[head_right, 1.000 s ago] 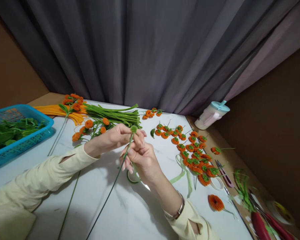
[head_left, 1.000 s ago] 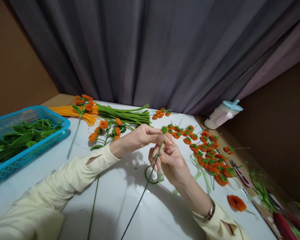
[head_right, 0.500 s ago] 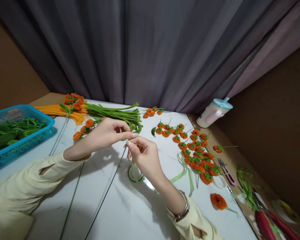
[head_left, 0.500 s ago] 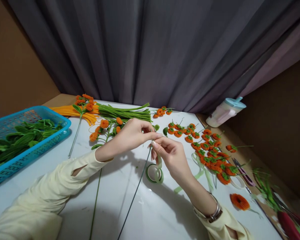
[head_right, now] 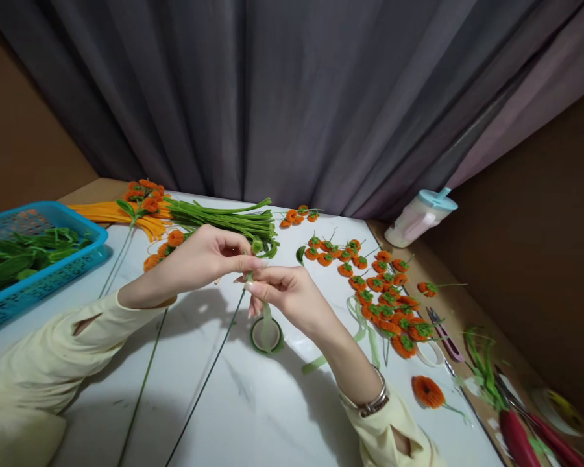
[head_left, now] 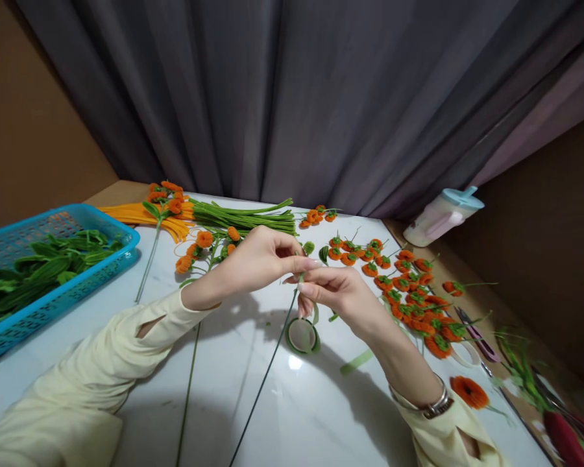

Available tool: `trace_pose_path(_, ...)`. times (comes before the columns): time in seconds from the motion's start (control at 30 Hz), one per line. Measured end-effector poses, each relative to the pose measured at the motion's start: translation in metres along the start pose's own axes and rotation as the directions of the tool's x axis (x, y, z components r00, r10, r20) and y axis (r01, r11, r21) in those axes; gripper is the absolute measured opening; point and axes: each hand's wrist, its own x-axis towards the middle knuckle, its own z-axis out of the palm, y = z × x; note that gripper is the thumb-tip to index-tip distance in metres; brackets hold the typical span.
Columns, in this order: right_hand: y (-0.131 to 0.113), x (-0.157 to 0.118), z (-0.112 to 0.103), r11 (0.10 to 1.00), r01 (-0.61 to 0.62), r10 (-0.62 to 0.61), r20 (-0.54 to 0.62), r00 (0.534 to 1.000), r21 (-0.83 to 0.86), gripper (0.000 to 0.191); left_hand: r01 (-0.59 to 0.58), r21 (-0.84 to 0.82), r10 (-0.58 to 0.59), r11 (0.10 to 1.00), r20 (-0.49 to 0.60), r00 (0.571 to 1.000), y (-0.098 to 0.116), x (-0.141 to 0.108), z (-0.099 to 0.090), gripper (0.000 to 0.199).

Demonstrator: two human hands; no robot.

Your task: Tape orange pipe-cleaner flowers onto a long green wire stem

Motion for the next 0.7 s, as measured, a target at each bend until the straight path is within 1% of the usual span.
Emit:
trace_pose_path(0.13, 0.004, 0.001, -0.002, 0.997, 0.006, -0.008, 0.022, 1.0, 0.081, 0.025, -0.008, -0.077, 0.012, 0.997, 0.054, 0.998, -0.002, 0.0, -0.002, 0.03)
trace_pose_path(0.23, 0.003, 0.0, -0.003, 0.996, 0.053, -0.054, 0.016, 0.998, 0.074, 0.024, -0.001, -0.144, 0.017, 0.99, 0.107, 0.994, -0.003, 0.001, -0.002, 0.03)
trace_pose_path(0.33, 0.006, -0.001, -0.004, 0.987, 0.111, -0.12, 0.077, 0.99, 0.114, 0.022, 0.019, -0.222, 0.022, 0.975, 0.178, 0.984, -0.002, 0.001, 0.0, 0.029)
trace_pose_path(0.43, 0.014, 0.001, -0.004, 0.973, 0.09, -0.127, 0.167, 0.978, 0.214, 0.021, 0.038, -0.293, 0.032, 0.955, 0.23, 0.973, -0.003, 0.001, 0.004, 0.029)
trace_pose_path(0.5, 0.022, 0.003, -0.001, 0.956, 0.063, -0.13, 0.222, 0.966, 0.288, 0.024, 0.021, -0.326, 0.059, 0.945, 0.235, 0.97, -0.004, 0.001, 0.005, 0.029)
trace_pose_path(0.57, 0.028, 0.004, 0.002, 0.934, 0.058, -0.153, 0.248, 0.957, 0.352, 0.027, -0.006, -0.359, 0.095, 0.933, 0.229, 0.969, -0.006, 0.002, 0.006, 0.028)
trace_pose_path(0.6, 0.03, 0.005, 0.004, 0.924, 0.066, -0.166, 0.239, 0.957, 0.378, 0.027, -0.019, -0.375, 0.109, 0.927, 0.222, 0.969, -0.006, 0.003, 0.006, 0.027)
trace_pose_path(0.7, 0.031, 0.004, 0.008, 0.899, 0.094, -0.178, 0.16, 0.971, 0.427, 0.024, -0.051, -0.403, 0.138, 0.914, 0.19, 0.972, -0.008, 0.005, 0.004, 0.027)
